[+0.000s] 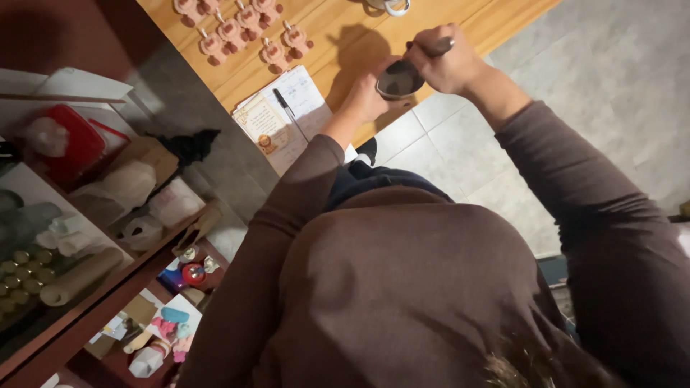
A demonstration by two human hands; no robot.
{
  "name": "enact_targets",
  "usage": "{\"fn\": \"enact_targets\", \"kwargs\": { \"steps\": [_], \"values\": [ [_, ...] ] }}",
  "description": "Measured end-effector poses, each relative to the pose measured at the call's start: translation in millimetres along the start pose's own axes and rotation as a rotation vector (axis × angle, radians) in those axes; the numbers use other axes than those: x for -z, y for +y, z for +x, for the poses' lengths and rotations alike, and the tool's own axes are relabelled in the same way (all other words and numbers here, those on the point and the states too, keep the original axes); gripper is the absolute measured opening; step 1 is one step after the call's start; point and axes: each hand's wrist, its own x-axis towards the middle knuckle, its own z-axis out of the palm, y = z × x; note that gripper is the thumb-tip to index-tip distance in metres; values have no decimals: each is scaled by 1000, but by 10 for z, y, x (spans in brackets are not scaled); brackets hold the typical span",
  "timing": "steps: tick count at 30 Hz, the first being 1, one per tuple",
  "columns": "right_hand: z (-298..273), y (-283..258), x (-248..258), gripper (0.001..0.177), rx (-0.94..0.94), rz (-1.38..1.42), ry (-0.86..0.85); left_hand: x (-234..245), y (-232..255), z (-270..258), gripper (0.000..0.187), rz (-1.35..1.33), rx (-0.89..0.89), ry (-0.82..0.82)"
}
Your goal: Stirring and mixing candle wax or paste in various containers using a spatula and palette knife.
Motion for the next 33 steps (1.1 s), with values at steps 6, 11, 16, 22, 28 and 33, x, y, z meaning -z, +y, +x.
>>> {"fn": "enact_targets", "kwargs": {
  "steps": [6, 11, 16, 22, 28, 33],
  "values": [
    [-175, 180, -204, 18, -249, 522, 112, 65, 86, 41, 79, 66, 29, 38],
    [-152, 7, -578, 20, -223, 23, 367, 49, 70, 7, 76, -52, 23, 32],
    [-187, 248, -647, 26, -722, 700, 499, 15, 67, -58, 80, -8, -50, 80],
    [-310, 449, -788, 25, -829, 1240, 571, 15, 63, -30, 79, 76, -14, 81],
    [-433, -399, 69, 20, -263, 371, 98, 81, 156, -15, 78, 70, -99, 70],
    [-559, -615, 344, 15, -129, 134, 27, 106, 227, 4, 81, 39, -152, 79]
  ]
}}
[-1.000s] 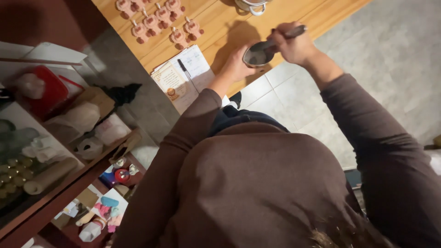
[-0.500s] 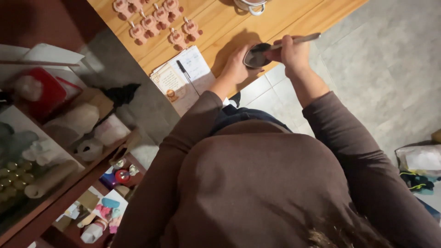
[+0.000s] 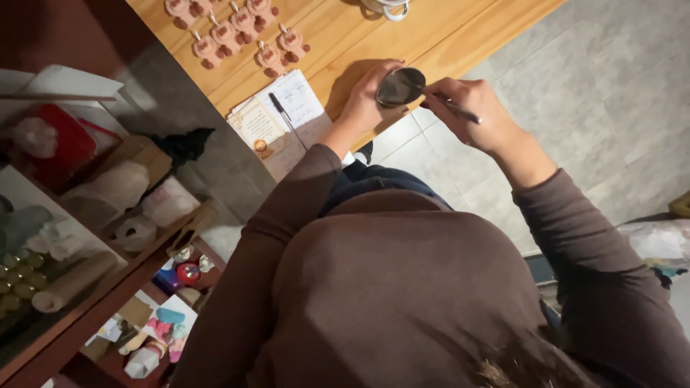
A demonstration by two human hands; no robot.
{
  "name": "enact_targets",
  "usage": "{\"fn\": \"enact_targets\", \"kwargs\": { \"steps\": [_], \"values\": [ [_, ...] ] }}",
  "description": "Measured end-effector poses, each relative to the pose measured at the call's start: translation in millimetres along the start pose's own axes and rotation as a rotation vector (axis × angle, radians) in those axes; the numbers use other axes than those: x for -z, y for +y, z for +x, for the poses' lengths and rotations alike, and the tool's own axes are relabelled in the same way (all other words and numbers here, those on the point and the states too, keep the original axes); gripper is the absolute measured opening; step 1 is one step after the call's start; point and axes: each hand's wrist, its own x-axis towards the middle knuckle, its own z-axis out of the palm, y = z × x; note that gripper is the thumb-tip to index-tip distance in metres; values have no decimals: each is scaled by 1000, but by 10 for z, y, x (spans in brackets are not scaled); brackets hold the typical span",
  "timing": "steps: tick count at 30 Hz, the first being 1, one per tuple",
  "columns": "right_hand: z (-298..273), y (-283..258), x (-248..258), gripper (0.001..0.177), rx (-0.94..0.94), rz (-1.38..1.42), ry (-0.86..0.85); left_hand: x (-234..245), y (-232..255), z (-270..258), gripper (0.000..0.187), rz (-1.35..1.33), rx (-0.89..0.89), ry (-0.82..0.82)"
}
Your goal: Stirring and mixing candle wax or paste in various containers using a spatula and palette knife.
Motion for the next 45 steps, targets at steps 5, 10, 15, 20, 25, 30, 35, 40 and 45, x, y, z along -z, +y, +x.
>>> {"fn": "enact_targets", "kwargs": {
  "steps": [5, 10, 15, 20, 25, 30, 35, 40, 45],
  "values": [
    [-30, 303, -234, 17, 74, -48, 99, 1, 26, 8, 83, -20, 25, -4],
    [130, 514, -363, 13, -72, 166, 115, -101, -104, -47, 81, 34, 64, 15],
    [139, 383, -252, 10, -171, 221, 86, -62, -36, -22, 80, 49, 35, 21],
    [153, 254, -98, 11, -9, -3, 54, -34, 38, -28, 81, 97, 17, 16],
    [427, 282, -142, 13, 258, -368, -101, -34, 129, -39, 75, 80, 7, 65],
    [634, 613, -164, 15, 118, -330, -133, -105, 47, -37, 74, 68, 1, 69],
    [573, 597, -174, 17, -53, -257, -213, -112, 97, -57, 74, 128, -3, 87],
    [287, 585, -469, 25, -513, 377, 77, -108, 95, -88, 78, 69, 35, 76],
    [102, 702, -940, 17, -642, 1004, 468, -77, 129, -93, 81, 31, 32, 52]
  ]
}}
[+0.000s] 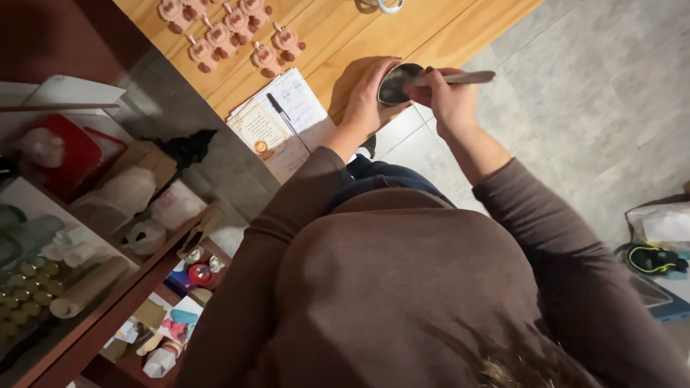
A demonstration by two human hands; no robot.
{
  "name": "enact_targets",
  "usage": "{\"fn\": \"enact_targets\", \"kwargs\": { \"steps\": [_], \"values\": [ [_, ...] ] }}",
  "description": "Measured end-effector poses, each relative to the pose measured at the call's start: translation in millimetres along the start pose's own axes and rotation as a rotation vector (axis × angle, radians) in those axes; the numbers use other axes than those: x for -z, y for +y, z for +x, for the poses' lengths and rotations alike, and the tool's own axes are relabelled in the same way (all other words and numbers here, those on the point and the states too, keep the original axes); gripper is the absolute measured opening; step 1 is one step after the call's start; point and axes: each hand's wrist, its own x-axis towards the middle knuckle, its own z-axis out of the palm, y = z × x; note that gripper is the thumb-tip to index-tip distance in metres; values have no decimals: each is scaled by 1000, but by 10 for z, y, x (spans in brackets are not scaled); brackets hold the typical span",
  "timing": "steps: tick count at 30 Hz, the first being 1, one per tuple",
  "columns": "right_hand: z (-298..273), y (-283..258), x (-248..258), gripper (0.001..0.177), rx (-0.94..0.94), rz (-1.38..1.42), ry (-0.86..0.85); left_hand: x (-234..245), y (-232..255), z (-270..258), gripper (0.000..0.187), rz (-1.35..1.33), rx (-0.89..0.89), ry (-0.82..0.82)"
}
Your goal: Stirring and mixing candle wax or paste in various containers using a spatula and palette knife.
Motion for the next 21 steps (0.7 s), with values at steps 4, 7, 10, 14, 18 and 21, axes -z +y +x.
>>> {"fn": "enact_targets", "kwargs": {
  "steps": [4, 7, 10, 14, 18, 21],
  "values": [
    [-333, -221, -30, 16, 246, -53, 67, -21, -48, 7, 82, 9, 35, -11],
    [-552, -574, -19, 12, 571, -722, -79, -27, -31, -2, 83, -5, 46, -6],
    [-549, -656, -23, 11, 763, -953, -217, -21, -37, 9, 83, -8, 13, 15],
    [-528, -757, 31, 14, 725, -992, -351, -47, -41, 40, 82, -26, -21, 36],
    [-496, -721, 88, 13, 811, -1007, -284, 10, 33, 1, 82, -16, -8, 34],
    [-455, -726, 85, 13, 795, -1017, -299, 26, 63, 30, 83, -5, -18, 24]
  ]
}}
